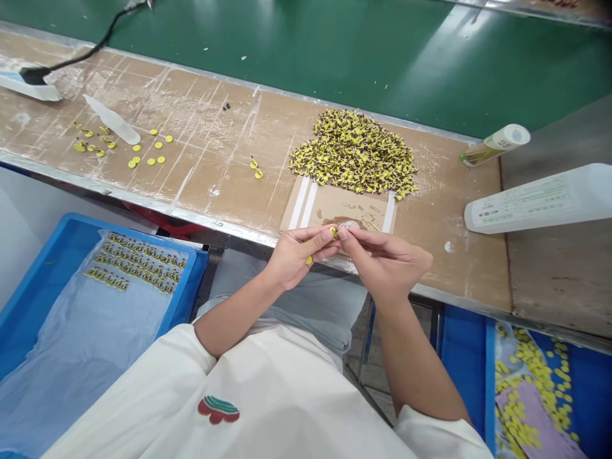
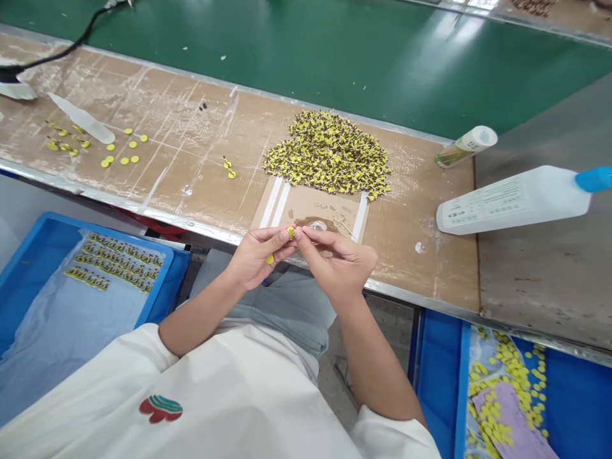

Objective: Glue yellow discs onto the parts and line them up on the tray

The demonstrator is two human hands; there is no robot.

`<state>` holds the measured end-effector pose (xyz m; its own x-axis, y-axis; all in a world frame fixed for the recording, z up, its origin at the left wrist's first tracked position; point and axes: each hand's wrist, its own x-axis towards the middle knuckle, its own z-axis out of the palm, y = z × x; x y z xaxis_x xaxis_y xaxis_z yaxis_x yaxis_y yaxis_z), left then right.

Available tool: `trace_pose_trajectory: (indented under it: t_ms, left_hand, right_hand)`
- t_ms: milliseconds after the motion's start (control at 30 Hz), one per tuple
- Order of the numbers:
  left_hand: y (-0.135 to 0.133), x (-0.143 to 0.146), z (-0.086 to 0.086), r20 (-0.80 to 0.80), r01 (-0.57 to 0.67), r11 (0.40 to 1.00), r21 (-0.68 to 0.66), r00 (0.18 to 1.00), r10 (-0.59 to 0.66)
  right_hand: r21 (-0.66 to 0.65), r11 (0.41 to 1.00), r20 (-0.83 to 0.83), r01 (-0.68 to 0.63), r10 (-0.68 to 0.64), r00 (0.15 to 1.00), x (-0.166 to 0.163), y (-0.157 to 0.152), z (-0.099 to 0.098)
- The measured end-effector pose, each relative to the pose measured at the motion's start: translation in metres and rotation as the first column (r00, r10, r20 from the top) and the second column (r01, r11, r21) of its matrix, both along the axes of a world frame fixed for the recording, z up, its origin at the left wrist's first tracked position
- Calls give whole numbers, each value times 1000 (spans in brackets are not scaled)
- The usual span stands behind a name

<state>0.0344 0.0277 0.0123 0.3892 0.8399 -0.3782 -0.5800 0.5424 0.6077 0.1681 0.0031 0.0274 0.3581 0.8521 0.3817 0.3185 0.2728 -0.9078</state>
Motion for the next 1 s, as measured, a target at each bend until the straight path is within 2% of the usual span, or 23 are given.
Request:
trace_pose_trajectory:
  t_ms: [133,300,433,567,733,1000]
  left_hand:
    - [-3,-3,2,-35,-36,999,34,999,37]
    - [-5,-9,5,-69,-30,996,84,997,36]
    - [-4,-15,5,-108,-30,996,82,993,39]
    - [-2,-22,7,-121,-27,997,72,992,36]
    - [-1,-28,7,-124,-48,996,79,991,57]
    - [1,-39,-1,-117,-174,983,63,977,180]
  right_hand:
    - [31,999,56,-40,38,998,0,4,-1]
    - [7,999,78,-45,45,996,-4,7,-1]
    - [-61,997,25,-50,51,998,-9,12,1]
    - [-144,983,-34,-113,109,993,-12,19,6]
    - [-177,978,10,-108,112,994,-18,24,11]
    - [-191,963,-42,-188,184,982,-35,34,-3]
